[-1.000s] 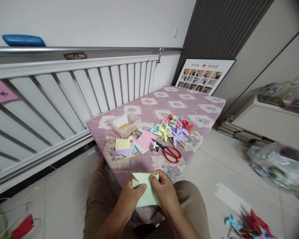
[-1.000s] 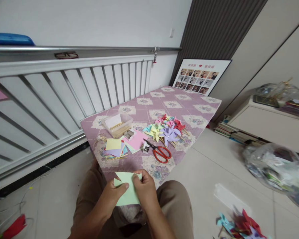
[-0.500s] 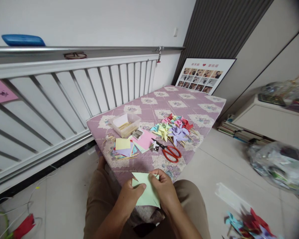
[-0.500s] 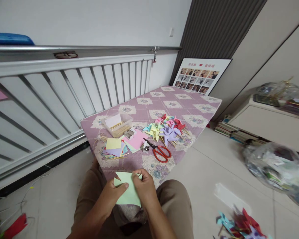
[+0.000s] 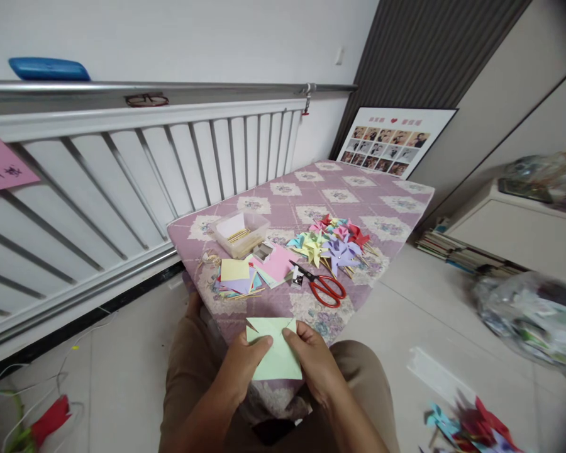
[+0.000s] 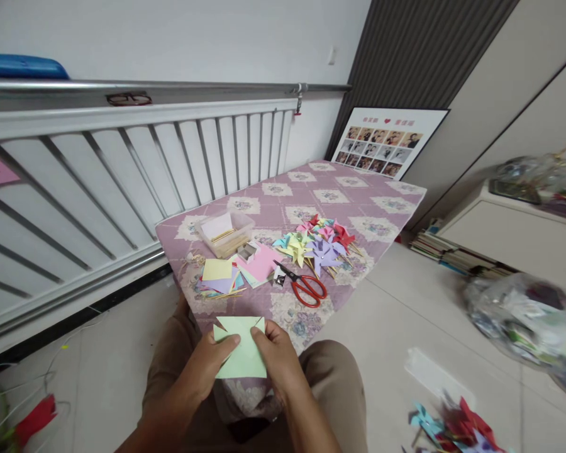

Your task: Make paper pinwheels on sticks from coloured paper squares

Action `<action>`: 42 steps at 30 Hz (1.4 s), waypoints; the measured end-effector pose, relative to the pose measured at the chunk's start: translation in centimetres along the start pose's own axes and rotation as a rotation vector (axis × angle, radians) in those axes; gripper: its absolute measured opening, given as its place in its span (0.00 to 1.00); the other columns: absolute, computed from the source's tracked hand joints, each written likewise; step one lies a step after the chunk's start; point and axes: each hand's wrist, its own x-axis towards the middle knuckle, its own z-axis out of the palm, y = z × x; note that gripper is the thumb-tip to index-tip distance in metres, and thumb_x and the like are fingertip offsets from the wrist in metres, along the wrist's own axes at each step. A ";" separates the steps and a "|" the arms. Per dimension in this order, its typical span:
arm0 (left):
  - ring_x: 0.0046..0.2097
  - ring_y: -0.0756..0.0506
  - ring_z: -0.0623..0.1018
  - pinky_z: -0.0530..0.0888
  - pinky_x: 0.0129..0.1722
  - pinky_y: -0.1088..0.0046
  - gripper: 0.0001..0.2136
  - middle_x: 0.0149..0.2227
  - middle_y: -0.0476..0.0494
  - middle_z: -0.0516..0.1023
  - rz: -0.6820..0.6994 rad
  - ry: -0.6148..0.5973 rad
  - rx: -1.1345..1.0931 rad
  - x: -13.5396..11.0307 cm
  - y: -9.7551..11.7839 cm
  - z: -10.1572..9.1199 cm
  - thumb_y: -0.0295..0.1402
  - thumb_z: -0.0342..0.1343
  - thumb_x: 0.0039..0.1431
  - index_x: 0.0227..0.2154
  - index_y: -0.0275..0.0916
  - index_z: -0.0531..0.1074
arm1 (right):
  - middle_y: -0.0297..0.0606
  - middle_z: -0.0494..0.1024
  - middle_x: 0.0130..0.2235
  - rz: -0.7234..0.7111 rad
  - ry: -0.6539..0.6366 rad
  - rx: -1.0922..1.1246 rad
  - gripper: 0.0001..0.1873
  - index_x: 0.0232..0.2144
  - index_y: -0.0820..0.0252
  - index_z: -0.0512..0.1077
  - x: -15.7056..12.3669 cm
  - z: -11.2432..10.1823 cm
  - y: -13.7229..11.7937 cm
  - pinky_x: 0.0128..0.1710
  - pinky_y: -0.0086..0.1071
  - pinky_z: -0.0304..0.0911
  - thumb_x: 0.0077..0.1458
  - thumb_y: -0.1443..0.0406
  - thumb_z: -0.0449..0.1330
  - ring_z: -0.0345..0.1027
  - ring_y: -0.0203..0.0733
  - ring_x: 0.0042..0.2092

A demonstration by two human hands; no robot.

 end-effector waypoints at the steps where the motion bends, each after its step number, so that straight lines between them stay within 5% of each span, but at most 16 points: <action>1: 0.28 0.46 0.75 0.71 0.30 0.71 0.19 0.29 0.40 0.79 0.003 -0.011 -0.011 0.0 0.0 -0.1 0.42 0.62 0.46 0.36 0.31 0.74 | 0.28 0.73 0.20 -0.002 0.005 -0.006 0.16 0.27 0.60 0.69 0.1 0.0 0.0 0.22 0.26 0.56 0.43 0.54 0.66 0.63 0.33 0.21; 8: 0.28 0.45 0.76 0.70 0.31 0.71 0.21 0.28 0.40 0.79 -0.029 -0.068 -0.043 -0.1 0.1 -0.5 0.47 0.57 0.51 0.37 0.32 0.74 | 0.26 0.72 0.19 -0.005 0.012 -0.038 0.16 0.25 0.59 0.69 0.5 -0.2 0.4 0.21 0.26 0.54 0.44 0.53 0.65 0.62 0.33 0.20; 13: 0.27 0.47 0.74 0.69 0.28 0.73 0.16 0.28 0.43 0.78 -0.020 -0.001 0.031 0.5 -0.5 -0.4 0.39 0.63 0.44 0.35 0.33 0.74 | 0.26 0.73 0.20 -0.013 -0.005 -0.040 0.16 0.27 0.59 0.70 0.3 -0.2 0.4 0.21 0.25 0.53 0.45 0.54 0.66 0.59 0.31 0.20; 20: 0.27 0.46 0.75 0.69 0.28 0.73 0.19 0.27 0.42 0.79 -0.021 0.068 -0.025 1.0 -0.5 0.1 0.40 0.64 0.41 0.35 0.32 0.74 | 0.29 0.74 0.25 -0.034 -0.082 -0.002 0.16 0.32 0.59 0.71 0.6 -1.3 1.1 0.26 0.26 0.57 0.47 0.53 0.65 0.62 0.33 0.25; 35: 0.29 0.43 0.77 0.71 0.30 0.69 0.23 0.27 0.41 0.79 0.003 0.025 -0.157 0.9 -0.6 0.0 0.45 0.64 0.42 0.37 0.33 0.73 | 0.28 0.67 0.22 -0.125 0.141 -0.118 0.17 0.29 0.58 0.71 0.4 -4.4 2.4 0.24 0.27 0.52 0.45 0.51 0.64 0.57 0.34 0.25; 42: 0.40 0.36 0.78 0.73 0.39 0.64 0.19 0.30 0.40 0.80 -0.065 0.074 -0.180 0.0 0.1 -0.5 0.47 0.64 0.39 0.31 0.39 0.75 | 0.28 0.64 0.20 -0.237 0.257 -0.263 0.15 0.24 0.57 0.70 2.2 -7.6 2.8 0.23 0.29 0.51 0.40 0.52 0.65 0.55 0.36 0.23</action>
